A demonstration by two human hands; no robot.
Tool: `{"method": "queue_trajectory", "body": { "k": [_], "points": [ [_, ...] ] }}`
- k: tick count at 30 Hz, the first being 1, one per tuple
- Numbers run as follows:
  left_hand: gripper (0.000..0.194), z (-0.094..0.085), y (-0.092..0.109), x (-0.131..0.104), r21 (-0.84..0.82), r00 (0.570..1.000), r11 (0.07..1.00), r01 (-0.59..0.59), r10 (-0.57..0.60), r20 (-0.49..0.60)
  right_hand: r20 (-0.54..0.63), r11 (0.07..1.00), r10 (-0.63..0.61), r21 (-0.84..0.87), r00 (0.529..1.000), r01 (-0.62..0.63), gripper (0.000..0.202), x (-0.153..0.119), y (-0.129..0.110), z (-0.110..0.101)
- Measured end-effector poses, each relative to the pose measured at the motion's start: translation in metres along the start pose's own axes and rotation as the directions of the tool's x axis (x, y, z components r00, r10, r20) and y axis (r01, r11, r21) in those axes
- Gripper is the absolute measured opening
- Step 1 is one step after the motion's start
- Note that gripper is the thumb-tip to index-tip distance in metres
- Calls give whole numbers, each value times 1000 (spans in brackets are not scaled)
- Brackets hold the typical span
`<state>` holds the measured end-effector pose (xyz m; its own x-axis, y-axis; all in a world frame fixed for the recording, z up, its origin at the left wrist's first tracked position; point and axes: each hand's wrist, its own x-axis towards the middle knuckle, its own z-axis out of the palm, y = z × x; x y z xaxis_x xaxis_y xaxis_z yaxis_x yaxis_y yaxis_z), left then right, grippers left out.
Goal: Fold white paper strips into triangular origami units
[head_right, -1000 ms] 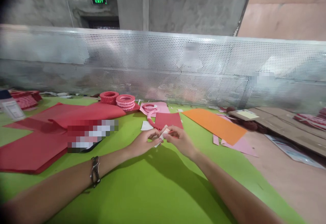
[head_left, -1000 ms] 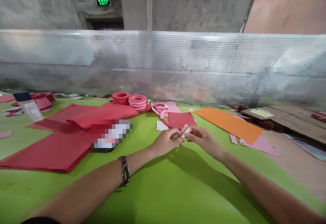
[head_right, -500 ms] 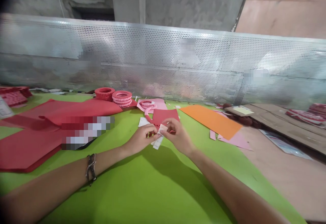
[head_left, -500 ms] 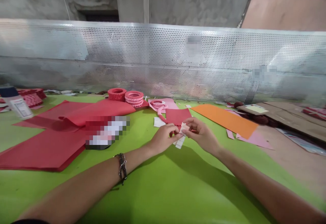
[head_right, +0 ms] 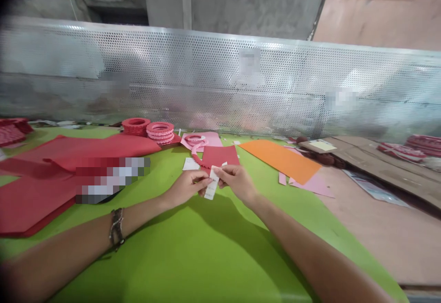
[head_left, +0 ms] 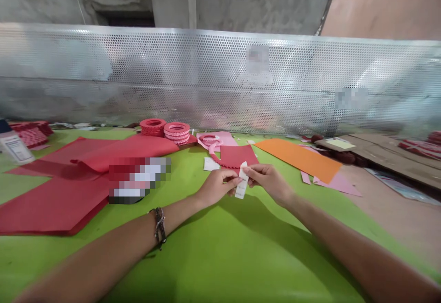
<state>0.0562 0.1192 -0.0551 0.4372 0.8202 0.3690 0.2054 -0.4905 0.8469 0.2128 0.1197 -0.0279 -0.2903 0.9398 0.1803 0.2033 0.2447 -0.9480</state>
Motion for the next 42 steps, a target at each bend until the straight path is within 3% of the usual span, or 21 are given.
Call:
{"method": "queue_trajectory", "body": {
  "k": [6, 13, 23, 31, 42],
  "points": [
    [15, 0, 3, 0, -63, 999, 997, 40, -38, 31, -59, 1000, -15, -5, 998, 14, 32, 0, 4, 1],
    [19, 0, 2, 0, -82, 997, 994, 78, -77, 10, -37, 1000, -24, -10, 999, 24, 33, 1, 4, 0],
    [16, -3, 3, 1, -115, 994, 990, 77, -85, -62, 116, 999, 34, -14, 993, -32, 41, 3, 10, 2],
    [18, -1, 3, 2, -148, 993, 984, 96, -105, -54, 108, 990, -75, -108, 991, 87, 37, 0, 8, 5],
    [34, 0, 5, 3, -185, 988, 979, 88, -109, -105, 154, 976, -123, -157, 980, 148, 38, 2, 18, 9]
  ]
}}
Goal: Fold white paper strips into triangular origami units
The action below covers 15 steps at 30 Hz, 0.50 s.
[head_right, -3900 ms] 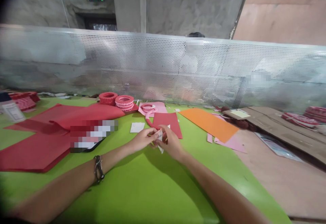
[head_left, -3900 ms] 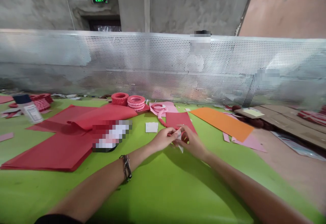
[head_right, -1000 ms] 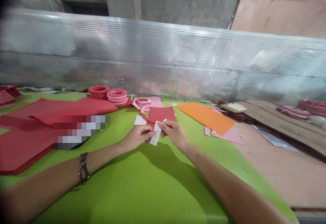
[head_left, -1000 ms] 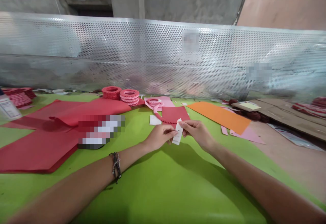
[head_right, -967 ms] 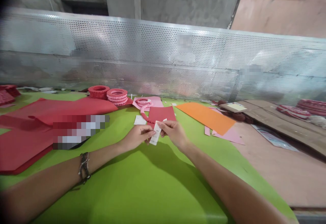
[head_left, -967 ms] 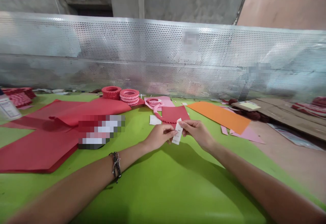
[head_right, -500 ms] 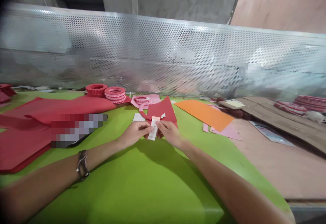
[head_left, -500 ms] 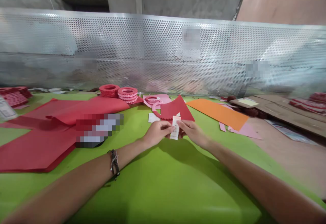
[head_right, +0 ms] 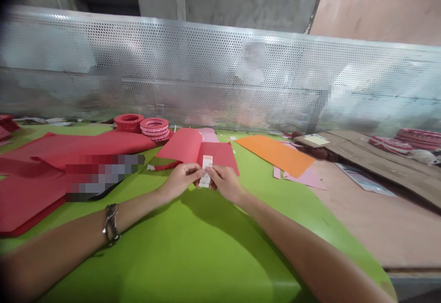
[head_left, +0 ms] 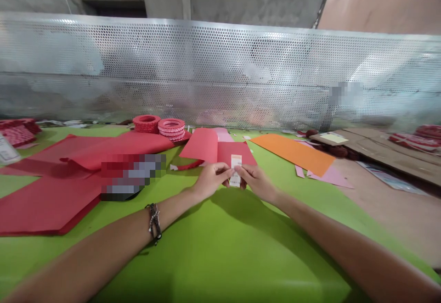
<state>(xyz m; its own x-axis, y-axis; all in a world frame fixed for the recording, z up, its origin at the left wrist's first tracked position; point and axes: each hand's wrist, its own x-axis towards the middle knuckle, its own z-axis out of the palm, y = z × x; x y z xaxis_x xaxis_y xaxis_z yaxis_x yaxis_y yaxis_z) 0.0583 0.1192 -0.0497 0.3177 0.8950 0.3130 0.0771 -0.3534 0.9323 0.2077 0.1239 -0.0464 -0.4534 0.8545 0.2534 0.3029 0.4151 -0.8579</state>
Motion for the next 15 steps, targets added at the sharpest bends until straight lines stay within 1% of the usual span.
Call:
{"method": "queue_trajectory", "body": {
  "k": [3, 8, 15],
  "points": [
    [36, 0, 0, 1, -7, 1000, 1000, -3, 3, -8, -1, 1000, 1, 2, 1000, -1, 38, -1, 0, 1],
    [32, -2, 0, 1, -26, 999, 1000, -11, 10, -40, 34, 999, 37, 14, 999, -37, 42, -2, 0, 5],
    [30, -3, -1, 2, -71, 998, 997, 11, -16, -59, 52, 999, 49, -11, 997, -48, 39, -3, -1, 7]
  ]
}}
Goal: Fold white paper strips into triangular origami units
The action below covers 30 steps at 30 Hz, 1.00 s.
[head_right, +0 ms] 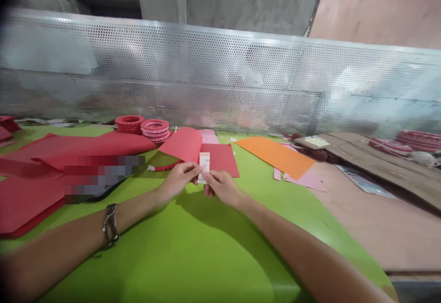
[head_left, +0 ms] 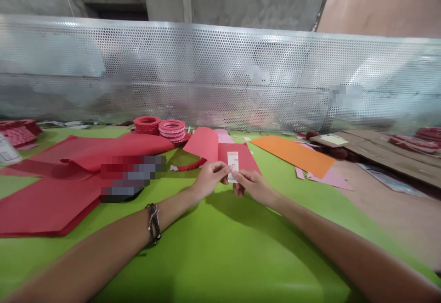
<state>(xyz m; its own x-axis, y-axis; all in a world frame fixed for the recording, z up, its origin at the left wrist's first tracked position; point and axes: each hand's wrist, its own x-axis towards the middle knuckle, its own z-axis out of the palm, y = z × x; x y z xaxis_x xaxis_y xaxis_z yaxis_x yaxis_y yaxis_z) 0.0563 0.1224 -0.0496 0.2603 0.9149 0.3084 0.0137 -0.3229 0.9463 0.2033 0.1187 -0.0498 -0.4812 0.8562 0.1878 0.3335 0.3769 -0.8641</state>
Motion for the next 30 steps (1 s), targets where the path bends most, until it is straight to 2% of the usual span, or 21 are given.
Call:
{"method": "queue_trajectory", "body": {
  "k": [11, 15, 18, 24, 30],
  "points": [
    [27, 2, 1, 1, -89, 999, 995, 34, -35, -16, 22, 983, -103, -152, 994, 105, 37, -2, -2, -7],
    [30, 0, 1, 2, -119, 999, 992, 29, -33, -33, -81, 948, -229, -245, 970, 203, 21, -4, -5, -8],
    [32, -1, 0, 3, -145, 998, 989, 25, -33, -51, -138, 907, -336, -315, 932, 281, 26, -6, -8, -10],
    [32, -1, -5, 3, -189, 999, 981, 32, -37, -24, -48, 838, -443, -376, 895, 395, 20, -7, -16, -15],
    [24, -1, -5, 4, -187, 998, 982, 9, -19, -52, 1, 843, -438, -346, 899, 411, 13, -9, -21, -18]
  ]
}}
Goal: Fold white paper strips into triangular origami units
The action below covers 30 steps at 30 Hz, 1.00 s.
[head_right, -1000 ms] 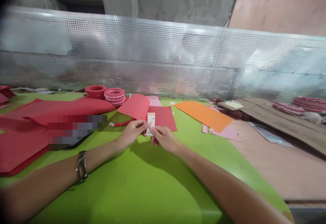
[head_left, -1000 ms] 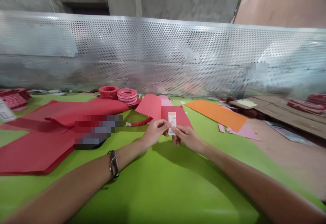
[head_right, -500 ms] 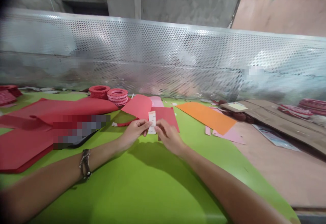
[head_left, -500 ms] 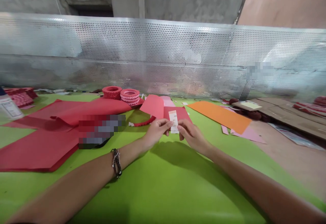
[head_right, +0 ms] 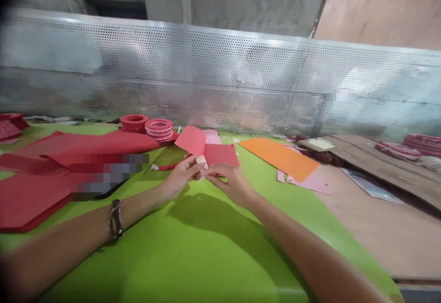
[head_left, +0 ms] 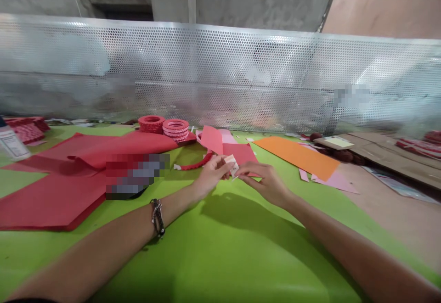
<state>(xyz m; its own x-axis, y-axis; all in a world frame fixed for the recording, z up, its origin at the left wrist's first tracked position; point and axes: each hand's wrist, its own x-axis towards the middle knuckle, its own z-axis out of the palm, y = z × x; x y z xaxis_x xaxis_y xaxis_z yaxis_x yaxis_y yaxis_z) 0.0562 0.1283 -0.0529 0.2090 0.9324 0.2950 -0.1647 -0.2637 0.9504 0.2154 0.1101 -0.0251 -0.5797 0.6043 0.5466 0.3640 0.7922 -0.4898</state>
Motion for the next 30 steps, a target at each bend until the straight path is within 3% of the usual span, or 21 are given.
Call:
{"method": "queue_trajectory", "body": {
  "k": [9, 19, 30],
  "points": [
    [18, 3, 14, -4, 46, 999, 998, -35, 34, 30, 20, 991, 112, 72, 994, -113, 16, 1, 7, 7],
    [14, 2, 13, -4, 57, 995, 998, -33, 27, 101, -56, 952, 225, 224, 973, -207, 19, 3, 11, 10],
    [24, 4, 8, -6, 40, 985, 999, 25, -31, 168, -182, 965, 249, 132, 951, -227, 22, 0, 6, 13]
  ]
}}
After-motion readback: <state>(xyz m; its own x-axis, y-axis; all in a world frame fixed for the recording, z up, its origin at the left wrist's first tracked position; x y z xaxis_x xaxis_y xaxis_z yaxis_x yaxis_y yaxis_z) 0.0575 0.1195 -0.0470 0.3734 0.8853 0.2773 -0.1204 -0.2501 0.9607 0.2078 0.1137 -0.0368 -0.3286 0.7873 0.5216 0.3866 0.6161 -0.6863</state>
